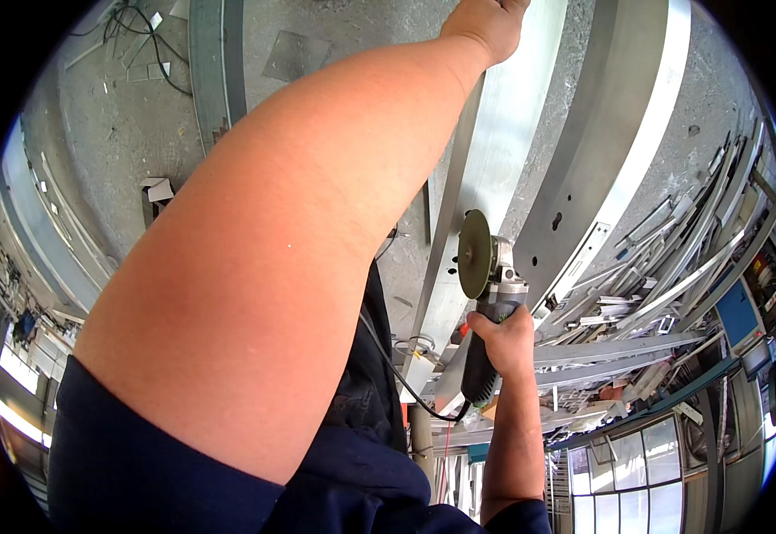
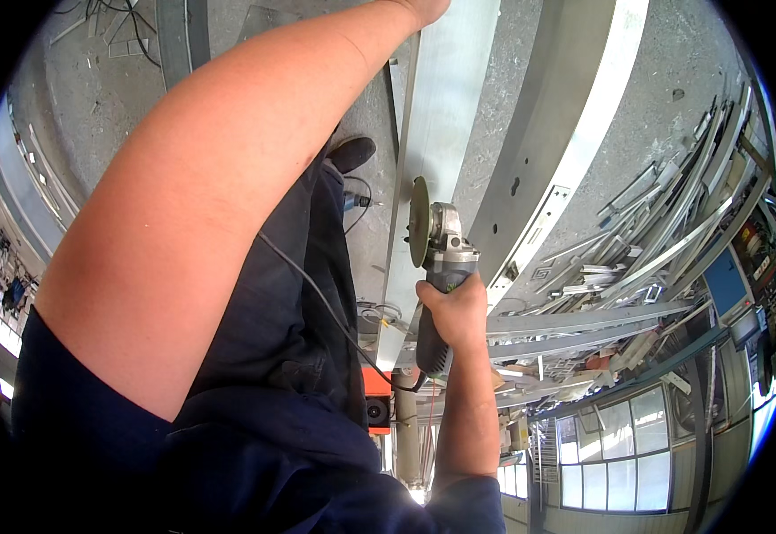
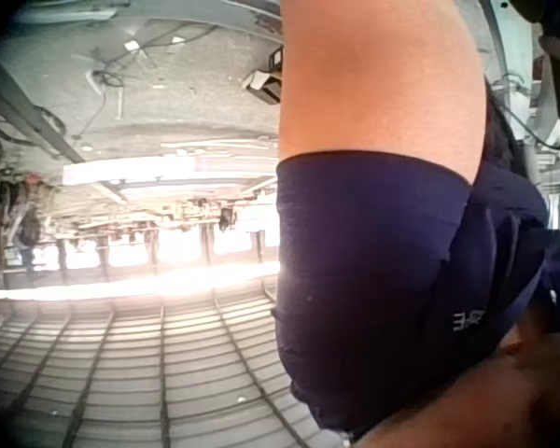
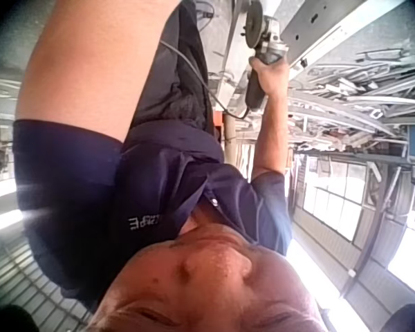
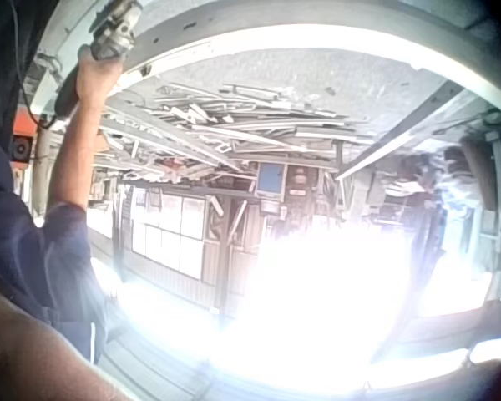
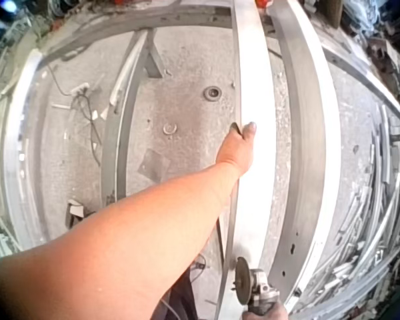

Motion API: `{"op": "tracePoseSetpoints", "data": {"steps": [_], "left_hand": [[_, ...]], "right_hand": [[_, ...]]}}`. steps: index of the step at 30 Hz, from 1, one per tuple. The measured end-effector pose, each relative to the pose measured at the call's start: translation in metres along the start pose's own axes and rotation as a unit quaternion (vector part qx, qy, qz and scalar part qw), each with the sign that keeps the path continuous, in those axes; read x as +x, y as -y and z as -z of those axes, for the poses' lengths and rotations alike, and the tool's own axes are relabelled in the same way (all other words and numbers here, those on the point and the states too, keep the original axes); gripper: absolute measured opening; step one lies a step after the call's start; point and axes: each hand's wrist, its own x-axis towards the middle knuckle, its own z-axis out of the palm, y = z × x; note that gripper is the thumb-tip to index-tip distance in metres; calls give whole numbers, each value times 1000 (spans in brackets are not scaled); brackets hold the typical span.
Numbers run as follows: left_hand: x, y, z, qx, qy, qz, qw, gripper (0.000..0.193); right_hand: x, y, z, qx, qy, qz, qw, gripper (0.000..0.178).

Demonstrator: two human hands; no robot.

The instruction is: The person uses an angle grinder to smooth the edges of a long metal frame. They then inspect the frame and proceed to unpack a cardboard box containing a keypad, foam inserts, and plastic-wrapped hardware components, placing them on the frame.

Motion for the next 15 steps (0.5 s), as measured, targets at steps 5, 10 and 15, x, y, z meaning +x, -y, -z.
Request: {"op": "tracePoseSetpoints", "data": {"steps": [5, 10, 15], "left_hand": [[-2, -8, 8, 33, 15, 3, 999, 82], [-5, -24, 21, 84, 71, 35, 993, 84], [-7, -28, 30, 118, 92, 44, 988, 86]], "right_hand": [[0, 4, -2, -5, -14, 8, 1000, 32], [-1, 6, 0, -15, -19, -4, 1000, 36], [-3, 9, -2, -14, -28, 1, 999, 37]]}}
